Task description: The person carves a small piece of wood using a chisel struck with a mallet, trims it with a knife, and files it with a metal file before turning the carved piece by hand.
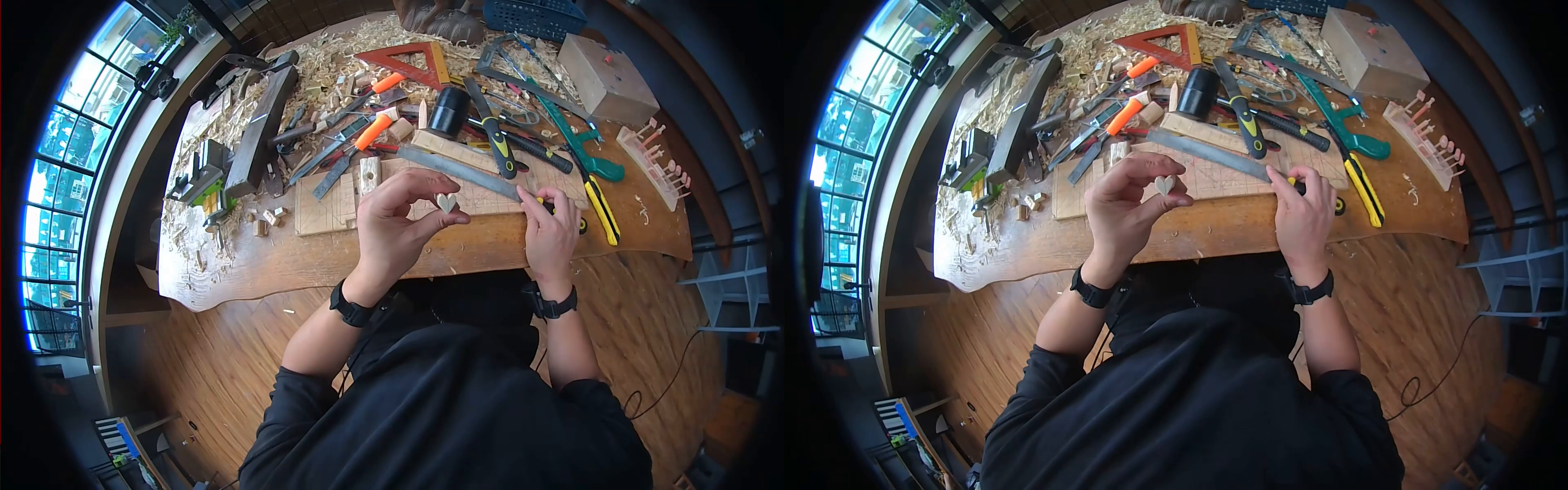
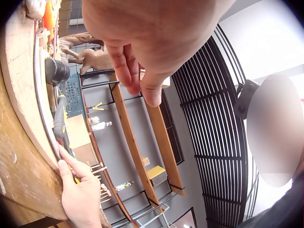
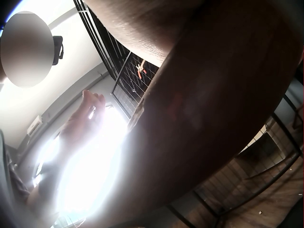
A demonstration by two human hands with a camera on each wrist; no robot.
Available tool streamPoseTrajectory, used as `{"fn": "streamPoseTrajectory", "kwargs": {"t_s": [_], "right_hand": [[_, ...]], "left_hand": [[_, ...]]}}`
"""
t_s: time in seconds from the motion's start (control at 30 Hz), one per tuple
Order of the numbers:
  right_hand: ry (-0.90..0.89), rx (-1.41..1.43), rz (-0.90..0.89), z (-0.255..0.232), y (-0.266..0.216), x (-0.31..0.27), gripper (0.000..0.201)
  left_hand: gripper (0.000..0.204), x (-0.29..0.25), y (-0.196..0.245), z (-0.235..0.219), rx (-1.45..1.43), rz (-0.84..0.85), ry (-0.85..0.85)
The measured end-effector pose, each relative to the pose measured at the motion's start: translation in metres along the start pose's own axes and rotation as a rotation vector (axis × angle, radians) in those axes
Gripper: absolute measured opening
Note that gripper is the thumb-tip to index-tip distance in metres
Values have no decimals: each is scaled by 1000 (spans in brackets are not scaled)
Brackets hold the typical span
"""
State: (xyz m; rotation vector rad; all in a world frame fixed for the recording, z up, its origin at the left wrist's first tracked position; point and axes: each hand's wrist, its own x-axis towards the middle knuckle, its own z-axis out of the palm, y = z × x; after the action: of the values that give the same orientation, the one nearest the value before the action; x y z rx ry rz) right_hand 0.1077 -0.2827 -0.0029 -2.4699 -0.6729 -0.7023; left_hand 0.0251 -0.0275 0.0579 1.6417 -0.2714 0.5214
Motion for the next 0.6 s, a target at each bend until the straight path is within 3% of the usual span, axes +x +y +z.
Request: {"fn": "streamPoseTrajectory", "kwargs": {"t_s": [0.3,0.37,0.5,0.6], "right_hand": [[-6,0,-1,-1,-1,0,34],[-6,1,-3,-1,0,0,34],[-4,3,1,0,0,0,34],[-6,1,9,0,-1,0,34]], "left_hand": [[34,1,5,7,-108,-62,96],[34,1,-1,0,7,51,-37],[35,0,-1,1,39,62,-37],[34,1,6,9,-102,-35,106]]}}
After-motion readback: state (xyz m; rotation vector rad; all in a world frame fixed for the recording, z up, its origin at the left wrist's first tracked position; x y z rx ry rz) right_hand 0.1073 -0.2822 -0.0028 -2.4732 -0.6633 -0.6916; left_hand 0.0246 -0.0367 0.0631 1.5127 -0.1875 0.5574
